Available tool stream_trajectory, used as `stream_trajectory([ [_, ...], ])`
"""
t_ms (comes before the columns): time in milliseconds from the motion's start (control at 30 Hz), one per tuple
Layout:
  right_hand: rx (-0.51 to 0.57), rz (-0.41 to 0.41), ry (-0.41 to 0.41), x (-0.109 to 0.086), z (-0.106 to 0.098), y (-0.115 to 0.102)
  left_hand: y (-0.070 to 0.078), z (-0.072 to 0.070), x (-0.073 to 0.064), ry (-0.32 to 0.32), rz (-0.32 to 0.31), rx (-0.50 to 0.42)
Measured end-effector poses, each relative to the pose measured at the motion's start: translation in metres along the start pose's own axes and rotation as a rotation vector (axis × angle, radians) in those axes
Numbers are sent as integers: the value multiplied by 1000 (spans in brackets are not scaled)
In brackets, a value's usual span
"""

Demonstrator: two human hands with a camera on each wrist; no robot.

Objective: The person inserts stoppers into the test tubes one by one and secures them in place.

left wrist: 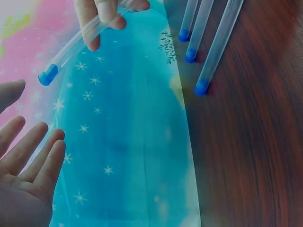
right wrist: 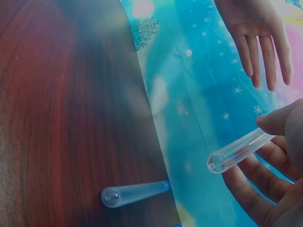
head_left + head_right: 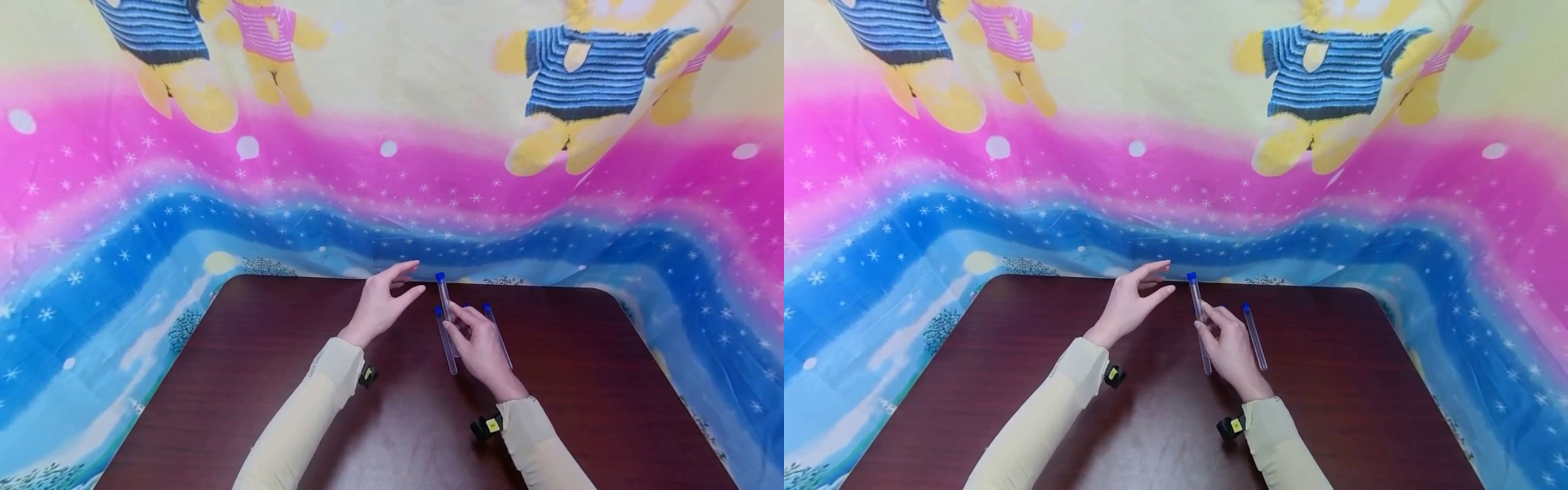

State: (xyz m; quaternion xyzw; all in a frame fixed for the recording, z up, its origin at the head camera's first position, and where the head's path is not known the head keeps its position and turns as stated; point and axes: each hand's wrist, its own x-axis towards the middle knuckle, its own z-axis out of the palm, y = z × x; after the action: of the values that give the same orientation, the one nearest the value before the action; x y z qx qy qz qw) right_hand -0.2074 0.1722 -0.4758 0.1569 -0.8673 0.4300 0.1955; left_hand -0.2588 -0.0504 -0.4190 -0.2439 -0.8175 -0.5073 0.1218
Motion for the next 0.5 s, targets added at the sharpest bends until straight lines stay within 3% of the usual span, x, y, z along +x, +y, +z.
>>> stream_trajectory([
  [167, 29, 46, -22, 0, -7, 1, -1, -1, -2, 2, -16, 19],
  [500, 1, 88, 30, -1, -25, 13, -6, -8, -7, 17, -26, 82],
])
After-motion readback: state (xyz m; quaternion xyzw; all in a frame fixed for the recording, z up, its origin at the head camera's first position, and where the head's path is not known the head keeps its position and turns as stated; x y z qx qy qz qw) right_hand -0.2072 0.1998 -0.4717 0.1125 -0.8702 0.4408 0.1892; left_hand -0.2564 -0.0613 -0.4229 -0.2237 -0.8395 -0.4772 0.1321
